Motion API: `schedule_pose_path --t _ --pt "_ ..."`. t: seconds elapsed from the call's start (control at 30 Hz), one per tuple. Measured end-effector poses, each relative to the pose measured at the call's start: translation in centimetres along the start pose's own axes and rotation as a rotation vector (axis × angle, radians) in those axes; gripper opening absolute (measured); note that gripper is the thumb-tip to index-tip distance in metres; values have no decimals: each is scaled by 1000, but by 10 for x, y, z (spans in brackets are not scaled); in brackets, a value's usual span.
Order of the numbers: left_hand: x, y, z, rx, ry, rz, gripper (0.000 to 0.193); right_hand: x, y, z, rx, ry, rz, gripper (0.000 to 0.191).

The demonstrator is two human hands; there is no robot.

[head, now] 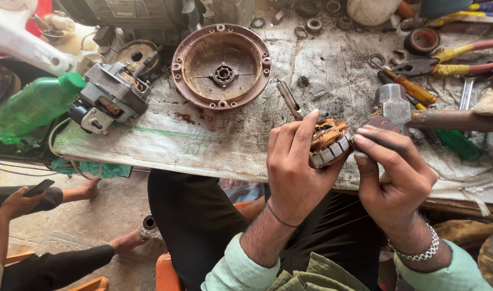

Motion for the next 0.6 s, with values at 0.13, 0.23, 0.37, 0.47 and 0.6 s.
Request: schedule_pose_path --t 0.13,0.23,0.37,0.47,0.6 --pt "-2 5 5 -27 11 49 64 -2 0 -8 -30 51 -3 21" --pt "-1 8 11 -81 10 105 60 -2 0 -14 -22 75 -3 22" --pt "-2 10 13 -102 21 116 53 -1 1 -16 -19 72 -2 22" --pt "-5 11 14 -81 17 101 51 -1 1 -17 -17 68 0 21" --pt "-8 14 15 -62 6 92 52 -3 2 -20 -16 62 5 21"
Point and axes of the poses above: each hand's wrist, its own x-axis towards the middle knuckle, its own y-axis out of the palm, z = x × y, the point moved 5 cm from there along x, towards the middle knuckle, and after that the axes turned 14 degrees about -z, right-handed, at the moved point
